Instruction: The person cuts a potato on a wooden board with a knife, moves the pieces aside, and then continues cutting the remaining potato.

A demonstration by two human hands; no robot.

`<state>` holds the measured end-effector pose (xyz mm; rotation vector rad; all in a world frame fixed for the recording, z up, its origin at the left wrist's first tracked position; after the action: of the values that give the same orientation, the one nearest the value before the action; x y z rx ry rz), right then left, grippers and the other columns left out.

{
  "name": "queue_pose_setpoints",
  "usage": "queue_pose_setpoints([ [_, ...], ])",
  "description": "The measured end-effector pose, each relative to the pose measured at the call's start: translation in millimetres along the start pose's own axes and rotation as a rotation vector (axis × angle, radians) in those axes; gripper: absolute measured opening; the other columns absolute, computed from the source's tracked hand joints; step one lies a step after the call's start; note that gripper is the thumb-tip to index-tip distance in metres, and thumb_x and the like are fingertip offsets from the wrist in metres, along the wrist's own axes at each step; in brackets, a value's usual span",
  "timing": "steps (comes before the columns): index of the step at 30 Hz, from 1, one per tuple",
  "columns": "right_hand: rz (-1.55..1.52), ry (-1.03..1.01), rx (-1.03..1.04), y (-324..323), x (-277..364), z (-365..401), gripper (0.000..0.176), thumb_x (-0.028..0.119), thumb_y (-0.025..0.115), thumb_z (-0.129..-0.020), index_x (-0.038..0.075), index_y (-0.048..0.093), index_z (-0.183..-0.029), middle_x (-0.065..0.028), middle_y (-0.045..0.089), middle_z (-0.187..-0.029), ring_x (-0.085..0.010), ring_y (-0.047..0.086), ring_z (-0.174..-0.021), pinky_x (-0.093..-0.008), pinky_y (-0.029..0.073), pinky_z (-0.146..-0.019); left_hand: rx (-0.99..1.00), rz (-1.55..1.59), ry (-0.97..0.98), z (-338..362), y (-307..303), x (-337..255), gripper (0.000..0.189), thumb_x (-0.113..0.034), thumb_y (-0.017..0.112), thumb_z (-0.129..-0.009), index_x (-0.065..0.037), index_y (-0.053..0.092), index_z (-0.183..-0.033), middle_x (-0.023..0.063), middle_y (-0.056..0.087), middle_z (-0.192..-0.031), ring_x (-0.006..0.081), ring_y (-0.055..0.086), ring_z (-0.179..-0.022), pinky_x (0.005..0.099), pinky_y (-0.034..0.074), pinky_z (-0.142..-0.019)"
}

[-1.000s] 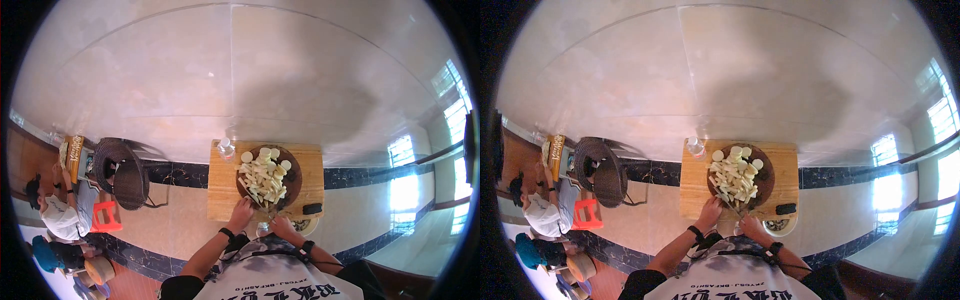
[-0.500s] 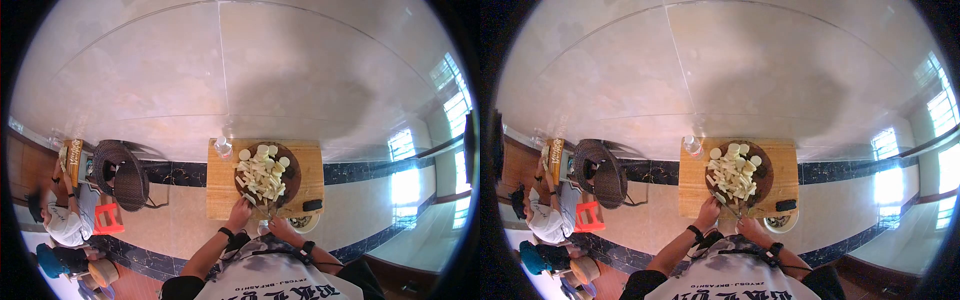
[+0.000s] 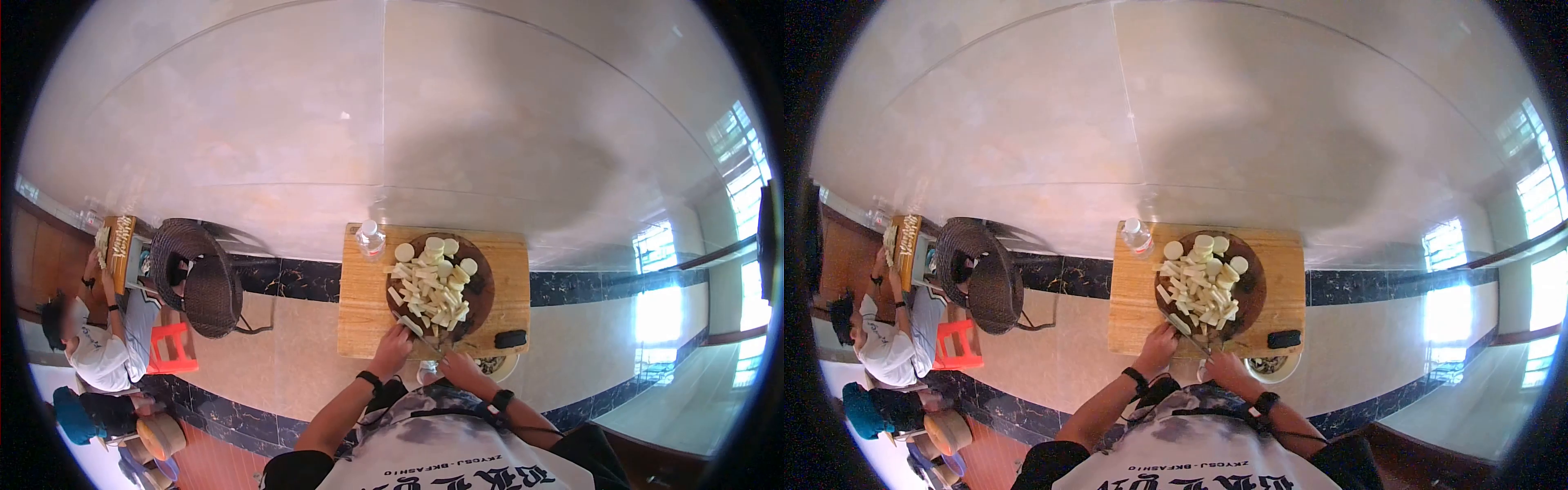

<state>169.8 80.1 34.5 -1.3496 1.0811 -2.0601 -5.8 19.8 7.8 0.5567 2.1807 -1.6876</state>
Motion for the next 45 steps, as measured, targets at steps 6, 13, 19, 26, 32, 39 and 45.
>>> queue_pose_setpoints([
  [6,-0.238,0.308,-0.074,3.7,-2.8,-14.7,0.029,0.026,0.057,-0.089,-0.003,0.055,-0.093,-0.0324,0.063,-0.079,-0.054,0.061,-0.079,-0.0616,0.047,-0.072,-0.083,-0.082,0.017,-0.9,-1.6,-2.1,0.025,-0.01,0.059,-0.076,0.002,0.069,-0.096,0.0153,0.059,-0.106,0.0333,0.056,-0.108,0.0412,0.049,-0.094],
  [13,-0.24,0.284,-0.077,-11.8,1.8,1.7,0.03,0.026,0.057,-0.089,-0.004,0.056,-0.095,-0.0334,0.063,-0.079,-0.0541,0.061,-0.079,-0.0618,0.047,-0.071,0.032,-0.077,0.047,0.6,10.5,6.5,0.023,-0.012,0.059,-0.074,0.002,0.069,-0.091,0.0159,0.06,-0.111,0.0338,0.054,-0.115,0.042,0.049,-0.098],
  [19,-0.267,0.308,-0.119,-5.7,-3.8,8.3,0.03,0.026,0.057,-0.09,-0.003,0.056,-0.096,-0.032,0.062,-0.075,-0.0538,0.061,-0.076,-0.0614,0.047,-0.068,-0.021,-0.114,0.044,-11.8,7.8,5.3,0.025,-0.014,0.058,-0.075,0.001,0.069,-0.091,0.0148,0.06,-0.106,0.0328,0.054,-0.113,0.042,0.049,-0.097],
  [26,-0.342,0.398,-0.106,-13.2,7.8,9.4,0.03,0.027,0.058,-0.091,-0.003,0.058,-0.095,-0.0327,0.062,-0.075,-0.0542,0.061,-0.074,-0.0611,0.048,-0.067,-0.023,-0.135,0.057,-12.4,0.9,1.4,0.028,-0.014,0.058,-0.076,0.001,0.068,-0.097,0.0144,0.06,-0.104,0.0317,0.055,-0.107,0.0405,0.047,-0.095],
  [32,-0.347,0.456,-0.081,-6.6,1.3,14.7,0.03,0.027,0.058,-0.091,-0.002,0.059,-0.101,-0.0331,0.063,-0.079,-0.0551,0.061,-0.078,-0.0609,0.048,-0.069,-0.005,-0.115,0.04,-6.9,8.3,4.0,0.028,-0.013,0.057,-0.077,0.001,0.069,-0.097,0.0156,0.061,-0.107,0.0321,0.056,-0.107,0.0422,0.048,-0.096],
  [39,-0.339,0.363,-0.109,6.9,-10.2,20.5,0.03,0.026,0.058,-0.09,-0.002,0.059,-0.101,-0.0322,0.064,-0.083,-0.0535,0.062,-0.084,-0.0601,0.048,-0.074,-0.02,-0.084,0.038,-6.2,12.8,6.1,0.025,-0.013,0.059,-0.075,0.004,0.07,-0.09,0.0185,0.061,-0.117,0.0349,0.056,-0.114,0.0422,0.049,-0.096],
  [45,-0.257,0.344,0.027,-6.3,1.0,6.4,0.032,0.027,0.057,-0.091,-0.004,0.06,-0.095,-0.0327,0.064,-0.083,-0.0529,0.062,-0.084,-0.0597,0.048,-0.075,-0.013,-0.052,0.026,-4.2,13.6,8.5,0.023,-0.012,0.059,-0.075,0.005,0.07,-0.086,0.0205,0.061,-0.119,0.0362,0.055,-0.118,0.0428,0.05,-0.097],
])
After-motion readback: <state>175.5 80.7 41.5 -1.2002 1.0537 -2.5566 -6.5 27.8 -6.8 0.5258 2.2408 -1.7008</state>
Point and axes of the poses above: each hand's wrist, its own z-axis away from the middle knuckle, its own y-axis out of the palm, x = y × z, the point moved 5 cm from there along -z, towards the middle knuckle
